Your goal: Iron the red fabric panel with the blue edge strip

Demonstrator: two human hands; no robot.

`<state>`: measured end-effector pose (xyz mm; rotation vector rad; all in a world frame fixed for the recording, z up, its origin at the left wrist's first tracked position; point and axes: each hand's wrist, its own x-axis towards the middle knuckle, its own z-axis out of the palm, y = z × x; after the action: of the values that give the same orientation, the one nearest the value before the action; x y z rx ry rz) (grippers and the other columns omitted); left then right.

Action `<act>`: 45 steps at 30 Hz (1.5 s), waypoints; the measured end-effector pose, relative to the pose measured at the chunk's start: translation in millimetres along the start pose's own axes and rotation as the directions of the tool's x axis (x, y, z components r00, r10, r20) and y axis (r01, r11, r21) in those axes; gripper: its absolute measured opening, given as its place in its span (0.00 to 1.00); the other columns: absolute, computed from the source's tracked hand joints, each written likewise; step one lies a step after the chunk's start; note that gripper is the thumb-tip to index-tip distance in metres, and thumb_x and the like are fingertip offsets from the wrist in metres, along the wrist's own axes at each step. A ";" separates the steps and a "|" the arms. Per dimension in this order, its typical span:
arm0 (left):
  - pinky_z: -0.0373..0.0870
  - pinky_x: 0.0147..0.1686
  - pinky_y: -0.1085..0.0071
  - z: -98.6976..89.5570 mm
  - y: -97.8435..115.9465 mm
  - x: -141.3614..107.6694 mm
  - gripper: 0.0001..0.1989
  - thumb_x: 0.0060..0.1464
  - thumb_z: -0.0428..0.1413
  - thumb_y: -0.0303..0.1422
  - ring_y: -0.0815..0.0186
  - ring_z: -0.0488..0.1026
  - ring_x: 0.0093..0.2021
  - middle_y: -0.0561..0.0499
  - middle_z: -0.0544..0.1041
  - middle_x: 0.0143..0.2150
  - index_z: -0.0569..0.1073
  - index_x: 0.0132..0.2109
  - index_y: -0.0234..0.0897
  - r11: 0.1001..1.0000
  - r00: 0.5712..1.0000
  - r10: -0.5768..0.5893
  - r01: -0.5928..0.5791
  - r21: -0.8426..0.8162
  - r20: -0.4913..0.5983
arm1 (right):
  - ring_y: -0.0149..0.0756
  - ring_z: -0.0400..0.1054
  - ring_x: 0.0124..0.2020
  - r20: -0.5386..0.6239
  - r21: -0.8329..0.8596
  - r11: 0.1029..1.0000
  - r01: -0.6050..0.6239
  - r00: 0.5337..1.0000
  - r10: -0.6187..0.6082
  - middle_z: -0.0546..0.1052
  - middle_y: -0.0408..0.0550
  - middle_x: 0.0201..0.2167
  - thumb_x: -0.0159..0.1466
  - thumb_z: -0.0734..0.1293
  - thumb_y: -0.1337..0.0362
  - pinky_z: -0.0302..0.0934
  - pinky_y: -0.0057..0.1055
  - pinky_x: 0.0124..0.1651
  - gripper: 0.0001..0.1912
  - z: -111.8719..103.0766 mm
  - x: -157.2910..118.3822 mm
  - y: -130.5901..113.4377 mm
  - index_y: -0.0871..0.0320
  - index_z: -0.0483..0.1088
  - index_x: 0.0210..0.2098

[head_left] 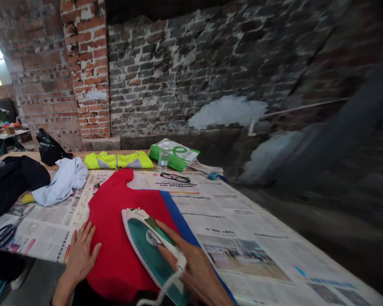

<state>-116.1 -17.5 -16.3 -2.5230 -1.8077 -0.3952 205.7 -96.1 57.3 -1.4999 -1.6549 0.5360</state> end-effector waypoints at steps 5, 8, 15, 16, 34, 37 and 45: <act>0.56 0.69 0.45 4.2 9.3 -4.9 0.26 0.67 0.48 0.40 0.53 0.58 0.73 0.43 0.63 0.72 0.66 0.68 0.38 1.000 0.997 -0.010 0.010 0.007 -0.072 | 0.38 0.80 0.42 0.089 0.068 0.996 0.061 0.994 -0.067 0.83 0.49 0.48 0.67 0.62 0.57 0.72 0.27 0.45 0.27 0.5 -22.9 -11.6 0.56 0.70 0.63; 0.56 0.69 0.46 3.0 10.2 -3.5 0.25 0.67 0.48 0.40 0.54 0.59 0.72 0.43 0.64 0.72 0.67 0.67 0.38 1.000 0.996 -0.018 0.018 -0.003 -0.082 | 0.39 0.80 0.37 0.059 -0.087 0.996 0.005 0.998 0.000 0.84 0.50 0.43 0.68 0.60 0.60 0.70 0.27 0.40 0.29 23.8 -1.5 -24.2 0.56 0.66 0.67; 0.57 0.68 0.46 1.9 0.3 -2.3 0.26 0.69 0.45 0.40 0.55 0.59 0.72 0.43 0.65 0.71 0.65 0.69 0.39 1.000 0.996 -0.025 0.024 -0.016 -0.081 | 0.51 0.78 0.48 0.088 -0.352 0.931 -0.096 0.987 0.136 0.82 0.58 0.48 0.68 0.62 0.64 0.67 0.37 0.47 0.33 80.0 111.1 -73.5 0.53 0.58 0.72; 0.57 0.69 0.46 2.6 -1.8 -1.2 0.26 0.70 0.43 0.39 0.56 0.59 0.72 0.43 0.66 0.71 0.64 0.70 0.38 0.999 0.996 -0.035 0.033 -0.025 -0.083 | 0.52 0.77 0.49 0.092 -0.338 0.936 -0.093 0.987 0.132 0.82 0.58 0.48 0.67 0.62 0.65 0.67 0.38 0.47 0.33 83.0 122.0 -79.1 0.53 0.58 0.72; 0.46 0.72 0.46 -10.8 5.6 6.8 0.29 0.70 0.40 0.41 0.56 0.52 0.75 0.42 0.60 0.74 0.57 0.73 0.36 0.970 0.993 -0.097 0.109 -0.217 0.065 | 0.46 0.74 0.37 0.275 0.011 0.997 0.082 0.958 -0.082 0.82 0.53 0.38 0.61 0.69 0.50 0.68 0.36 0.42 0.22 -80.2 12.9 36.2 0.55 0.81 0.47; 0.41 0.73 0.44 -26.5 -1.5 13.6 0.29 0.71 0.39 0.43 0.56 0.51 0.75 0.43 0.60 0.74 0.59 0.72 0.37 0.943 0.978 -0.093 0.146 -0.298 0.185 | 0.40 0.70 0.30 0.381 0.146 0.989 -0.008 0.923 -0.049 0.79 0.50 0.32 0.59 0.69 0.46 0.64 0.32 0.33 0.23 -70.6 21.2 32.7 0.58 0.80 0.43; 0.38 0.75 0.51 -44.5 -36.0 30.2 0.34 0.70 0.28 0.45 0.61 0.53 0.75 0.47 0.67 0.70 0.67 0.68 0.38 0.841 0.968 -0.015 0.148 -0.521 0.250 | 0.33 0.63 0.30 0.517 0.362 0.920 0.150 0.789 -0.332 0.75 0.43 0.30 0.60 0.69 0.53 0.56 0.27 0.33 0.15 7.8 52.6 -33.4 0.59 0.76 0.36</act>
<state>-149.4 15.6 28.3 -2.9686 -2.1491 -0.7260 181.6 -50.8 93.4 -0.9136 -2.0661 1.1213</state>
